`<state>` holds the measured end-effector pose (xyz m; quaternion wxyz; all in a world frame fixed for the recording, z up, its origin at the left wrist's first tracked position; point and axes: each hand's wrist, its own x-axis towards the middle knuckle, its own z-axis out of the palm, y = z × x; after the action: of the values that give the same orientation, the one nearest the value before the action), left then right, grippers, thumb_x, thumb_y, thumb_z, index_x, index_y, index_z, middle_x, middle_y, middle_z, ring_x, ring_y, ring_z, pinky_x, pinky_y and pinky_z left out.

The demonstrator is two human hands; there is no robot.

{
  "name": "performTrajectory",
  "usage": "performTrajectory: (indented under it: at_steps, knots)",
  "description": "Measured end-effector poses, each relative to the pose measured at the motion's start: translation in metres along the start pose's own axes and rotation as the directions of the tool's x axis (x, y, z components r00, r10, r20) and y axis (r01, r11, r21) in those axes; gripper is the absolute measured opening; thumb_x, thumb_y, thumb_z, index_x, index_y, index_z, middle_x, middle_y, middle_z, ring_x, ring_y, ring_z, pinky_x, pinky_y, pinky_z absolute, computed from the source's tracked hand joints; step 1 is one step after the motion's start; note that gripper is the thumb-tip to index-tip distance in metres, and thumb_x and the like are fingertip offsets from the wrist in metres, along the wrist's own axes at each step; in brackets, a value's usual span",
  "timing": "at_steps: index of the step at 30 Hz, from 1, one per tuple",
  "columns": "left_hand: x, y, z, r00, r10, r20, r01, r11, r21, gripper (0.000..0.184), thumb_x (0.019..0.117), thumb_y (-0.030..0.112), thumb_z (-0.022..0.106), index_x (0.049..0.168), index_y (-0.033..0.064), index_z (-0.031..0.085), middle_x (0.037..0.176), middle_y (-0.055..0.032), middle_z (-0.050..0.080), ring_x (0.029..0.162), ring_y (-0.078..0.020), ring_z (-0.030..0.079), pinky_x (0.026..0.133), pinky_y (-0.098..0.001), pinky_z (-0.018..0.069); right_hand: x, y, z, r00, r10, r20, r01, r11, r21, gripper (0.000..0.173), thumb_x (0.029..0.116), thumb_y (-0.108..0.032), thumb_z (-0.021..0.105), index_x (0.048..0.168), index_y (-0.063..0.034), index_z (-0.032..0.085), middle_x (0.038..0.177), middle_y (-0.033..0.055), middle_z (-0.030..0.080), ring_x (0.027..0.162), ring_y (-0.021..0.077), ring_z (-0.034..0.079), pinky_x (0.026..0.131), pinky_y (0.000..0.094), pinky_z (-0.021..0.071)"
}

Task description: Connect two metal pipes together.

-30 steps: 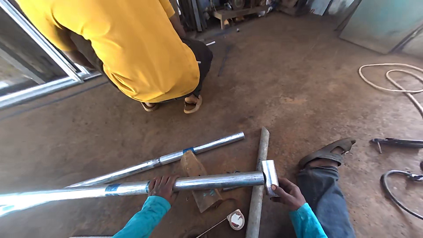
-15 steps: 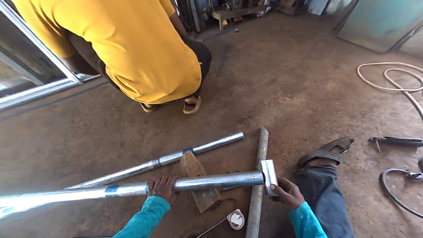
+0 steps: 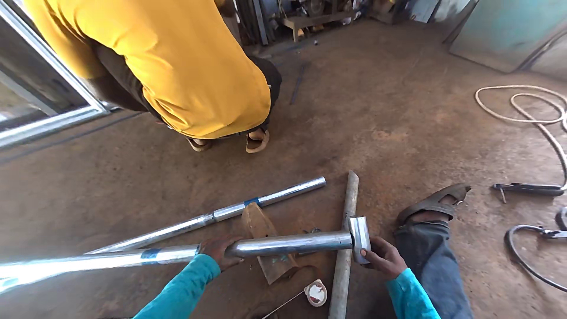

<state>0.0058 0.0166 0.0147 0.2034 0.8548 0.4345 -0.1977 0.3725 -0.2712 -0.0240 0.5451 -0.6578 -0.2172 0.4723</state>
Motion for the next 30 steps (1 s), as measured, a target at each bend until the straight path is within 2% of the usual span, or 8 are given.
performTrajectory:
  at_steps: [6, 9, 13, 15, 20, 24, 27, 30]
  knots:
    - [-0.018, 0.003, 0.025, 0.977, -0.139, -0.159, 0.145, 0.989, 0.027, 0.071, 0.0768, 0.042, 0.089, 0.138, 0.0145, 0.064, 0.142, -0.015, 0.061, 0.138, -0.037, 0.05, 0.117, -0.0606, 0.03, 0.001, 0.016, -0.005, 0.984, -0.11, 0.142, 0.138, 0.969, -0.205, 0.064, 0.0737, -0.017, 0.077, 0.13, 0.0025, 0.054, 0.112, 0.0093, 0.073, 0.101, 0.0152, 0.072, 0.092, 0.0339, 0.0603]
    - [-0.026, 0.001, 0.039, 0.944, -0.097, -0.316, 0.104, 0.995, 0.004, 0.067, 0.0736, 0.038, 0.092, 0.128, 0.0072, 0.069, 0.135, -0.0214, 0.063, 0.132, -0.0428, 0.054, 0.114, -0.0635, 0.0326, 0.0, 0.02, -0.003, 0.982, -0.118, 0.146, 0.155, 0.949, -0.274, 0.072, 0.0713, -0.018, 0.077, 0.136, 0.0023, 0.051, 0.118, 0.0105, 0.07, 0.107, 0.0158, 0.07, 0.092, 0.0335, 0.0599]
    - [-0.023, -0.014, 0.068, 0.797, 0.061, -0.6, -0.04, 0.998, 0.049, 0.065, 0.0616, 0.03, 0.098, 0.114, 0.0014, 0.073, 0.118, -0.0278, 0.069, 0.113, -0.052, 0.063, 0.103, -0.0713, 0.0407, -0.008, 0.02, 0.002, 0.985, -0.135, 0.111, 0.165, 0.929, -0.332, 0.073, 0.0721, -0.012, 0.077, 0.138, 0.0032, 0.049, 0.124, 0.0144, 0.067, 0.112, 0.0181, 0.069, 0.09, 0.034, 0.0614]
    - [-0.022, -0.017, 0.077, 0.733, 0.101, -0.673, -0.07, 0.995, 0.073, 0.063, 0.0582, 0.026, 0.097, 0.11, -0.0011, 0.072, 0.113, -0.0296, 0.068, 0.109, -0.0544, 0.063, 0.097, -0.0729, 0.0428, -0.014, 0.016, 0.007, 0.985, -0.143, 0.094, 0.168, 0.908, -0.384, 0.072, 0.0737, -0.007, 0.078, 0.139, 0.0042, 0.049, 0.125, 0.0163, 0.066, 0.112, 0.0184, 0.068, 0.091, 0.0334, 0.0606]
    - [-0.019, -0.026, 0.093, 0.64, 0.154, -0.753, -0.107, 0.988, 0.111, 0.06, 0.0593, 0.025, 0.091, 0.109, -0.0024, 0.07, 0.109, -0.0294, 0.068, 0.101, -0.0537, 0.064, 0.093, -0.0713, 0.0438, -0.024, 0.016, 0.013, 0.983, -0.173, 0.055, 0.177, 0.848, -0.499, 0.07, 0.0764, -0.004, 0.079, 0.139, 0.0037, 0.049, 0.125, 0.0183, 0.066, 0.108, 0.0203, 0.07, 0.088, 0.036, 0.062]
    - [-0.013, -0.03, 0.099, 0.545, 0.208, -0.812, -0.15, 0.977, 0.149, 0.056, 0.0654, 0.033, 0.081, 0.107, -0.0026, 0.067, 0.11, -0.0275, 0.069, 0.097, -0.0511, 0.065, 0.089, -0.068, 0.0449, -0.027, 0.019, 0.015, 0.98, -0.197, 0.038, 0.186, 0.818, -0.544, 0.072, 0.0748, -0.003, 0.078, 0.141, 0.0023, 0.049, 0.126, 0.0183, 0.067, 0.107, 0.023, 0.071, 0.088, 0.0399, 0.0614]
    - [-0.011, -0.032, 0.102, 0.511, 0.213, -0.833, -0.157, 0.976, 0.153, 0.055, 0.0706, 0.039, 0.075, 0.107, -0.0015, 0.066, 0.112, -0.0265, 0.068, 0.098, -0.05, 0.065, 0.09, -0.0663, 0.045, -0.027, 0.02, 0.016, 0.976, -0.213, 0.037, 0.197, 0.809, -0.554, 0.071, 0.0752, -0.003, 0.077, 0.14, 0.0023, 0.049, 0.124, 0.0167, 0.069, 0.108, 0.0235, 0.071, 0.09, 0.0423, 0.0602]
    - [-0.01, -0.033, 0.102, 0.488, 0.216, -0.846, -0.153, 0.975, 0.16, 0.054, 0.0705, 0.037, 0.075, 0.107, -0.0012, 0.065, 0.112, -0.026, 0.067, 0.097, -0.0486, 0.064, 0.089, -0.0648, 0.045, -0.028, 0.021, 0.018, 0.972, -0.234, 0.036, 0.214, 0.804, -0.555, 0.07, 0.0737, -0.002, 0.075, 0.139, 0.0022, 0.05, 0.125, 0.0141, 0.07, 0.108, 0.0207, 0.071, 0.091, 0.0399, 0.06]
